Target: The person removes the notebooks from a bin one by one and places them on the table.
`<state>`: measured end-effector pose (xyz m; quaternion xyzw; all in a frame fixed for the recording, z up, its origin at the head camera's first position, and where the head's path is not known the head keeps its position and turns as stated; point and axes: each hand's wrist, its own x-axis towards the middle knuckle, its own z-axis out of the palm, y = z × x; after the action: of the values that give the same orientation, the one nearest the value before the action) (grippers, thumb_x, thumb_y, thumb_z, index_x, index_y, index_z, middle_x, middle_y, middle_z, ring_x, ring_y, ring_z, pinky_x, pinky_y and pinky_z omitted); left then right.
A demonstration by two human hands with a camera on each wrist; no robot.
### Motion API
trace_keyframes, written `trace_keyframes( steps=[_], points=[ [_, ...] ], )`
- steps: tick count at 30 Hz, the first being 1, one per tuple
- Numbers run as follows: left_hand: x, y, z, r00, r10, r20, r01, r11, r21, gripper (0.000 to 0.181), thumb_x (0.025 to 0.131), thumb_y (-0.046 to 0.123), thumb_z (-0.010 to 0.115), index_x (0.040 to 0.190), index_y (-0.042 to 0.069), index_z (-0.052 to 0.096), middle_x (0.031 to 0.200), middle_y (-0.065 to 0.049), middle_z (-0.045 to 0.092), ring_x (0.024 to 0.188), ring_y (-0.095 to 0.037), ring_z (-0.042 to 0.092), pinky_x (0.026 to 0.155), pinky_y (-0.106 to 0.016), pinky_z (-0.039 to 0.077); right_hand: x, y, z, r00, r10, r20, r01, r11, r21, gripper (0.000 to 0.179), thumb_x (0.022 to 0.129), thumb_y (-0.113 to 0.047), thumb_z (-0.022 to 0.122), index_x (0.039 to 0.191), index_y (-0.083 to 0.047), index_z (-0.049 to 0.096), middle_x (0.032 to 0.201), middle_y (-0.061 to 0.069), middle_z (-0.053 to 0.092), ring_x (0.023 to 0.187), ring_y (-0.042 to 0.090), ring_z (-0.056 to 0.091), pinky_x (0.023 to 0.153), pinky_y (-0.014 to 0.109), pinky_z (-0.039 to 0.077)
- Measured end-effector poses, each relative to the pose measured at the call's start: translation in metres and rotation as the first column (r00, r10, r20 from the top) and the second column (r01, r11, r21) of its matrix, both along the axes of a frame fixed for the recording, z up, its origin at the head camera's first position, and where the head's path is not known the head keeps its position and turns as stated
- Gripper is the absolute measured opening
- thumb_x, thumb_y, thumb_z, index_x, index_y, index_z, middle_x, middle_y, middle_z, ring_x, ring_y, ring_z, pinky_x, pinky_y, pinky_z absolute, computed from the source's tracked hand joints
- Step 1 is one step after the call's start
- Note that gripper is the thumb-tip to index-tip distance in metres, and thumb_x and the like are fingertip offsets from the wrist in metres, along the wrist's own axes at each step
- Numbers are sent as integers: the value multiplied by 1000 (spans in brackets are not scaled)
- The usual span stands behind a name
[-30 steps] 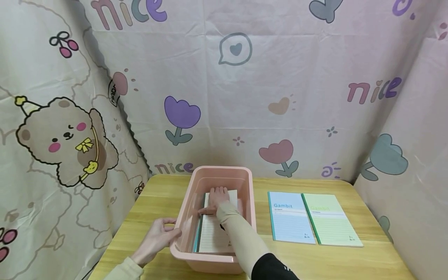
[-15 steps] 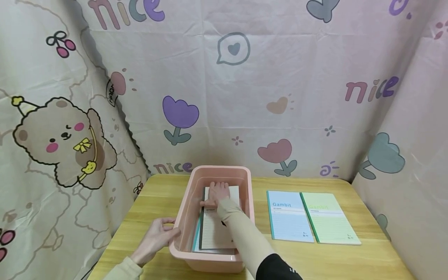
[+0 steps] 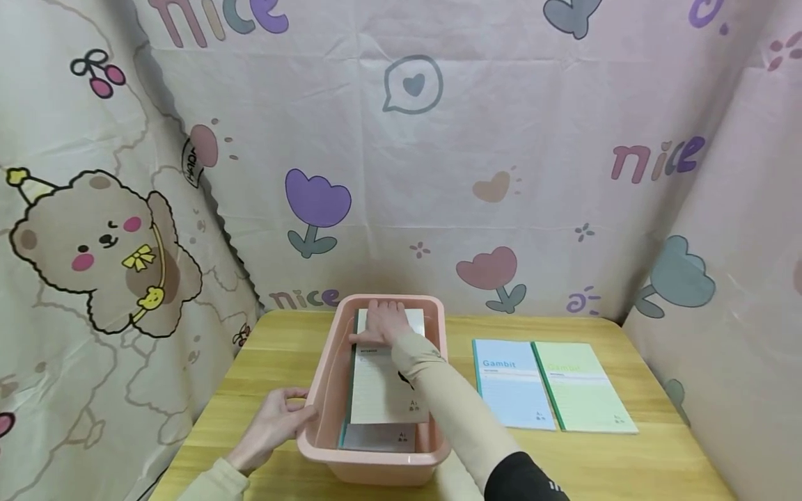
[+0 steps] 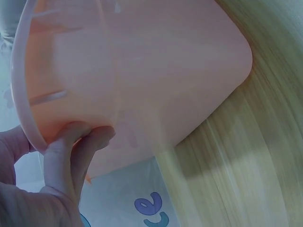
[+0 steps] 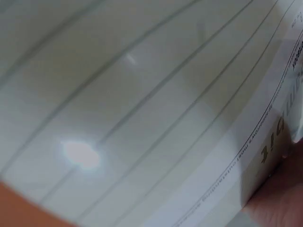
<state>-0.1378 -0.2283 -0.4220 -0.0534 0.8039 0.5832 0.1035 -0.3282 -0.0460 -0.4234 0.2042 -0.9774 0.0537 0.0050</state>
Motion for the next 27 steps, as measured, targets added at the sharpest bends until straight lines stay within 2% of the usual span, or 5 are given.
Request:
trace_keyframes(
  steps=[8, 13, 18, 23, 27],
  points=[
    [1, -2, 0, 1000, -7, -2, 7, 1000, 4, 54, 91, 1, 59, 132, -26, 37, 108, -38, 68, 90, -35, 75, 74, -39, 66, 5, 6, 62, 1000, 13, 29, -13, 1000, 0, 77, 82, -71, 61, 125, -8, 51, 122, 13, 66, 114, 29, 59, 102, 41, 48],
    [1, -2, 0, 1000, 4, 10, -4, 1000, -6, 53, 90, 0, 59, 132, -26, 38, 108, -37, 68, 90, -35, 75, 74, -39, 66, 6, 19, 90, 1000, 22, 7, -22, 999, -29, 72, 83, -70, 60, 119, -8, 51, 114, 12, 65, 110, 28, 59, 99, 41, 47],
    [0, -2, 0, 1000, 3, 12, -3, 1000, -10, 53, 91, 1, 59, 132, -25, 38, 109, -37, 68, 92, -36, 74, 74, -39, 66, 4, 42, 115, 1000, 27, -2, -27, 998, -63, 75, 83, -70, 61, 123, -7, 50, 116, 13, 63, 115, 30, 59, 107, 45, 44],
    [0, -2, 1, 1000, -2, 4, 2, 1000, -17, 53, 91, 3, 60, 132, -25, 39, 110, -38, 68, 93, -37, 74, 75, -38, 66, -1, 80, 130, 1000, 4, -10, -5, 992, -123, 72, 83, -63, 63, 124, -6, 48, 107, 11, 62, 105, 29, 58, 99, 43, 44],
    [0, -1, 1, 1000, 2, 0, -2, 1000, -16, 53, 90, 2, 60, 131, -25, 39, 109, -38, 68, 93, -36, 74, 74, -38, 66, -5, 115, 128, 1000, -19, -1, 19, 992, -124, 69, 83, -63, 62, 120, -7, 48, 101, 9, 62, 102, 30, 58, 93, 41, 42]
  ],
)
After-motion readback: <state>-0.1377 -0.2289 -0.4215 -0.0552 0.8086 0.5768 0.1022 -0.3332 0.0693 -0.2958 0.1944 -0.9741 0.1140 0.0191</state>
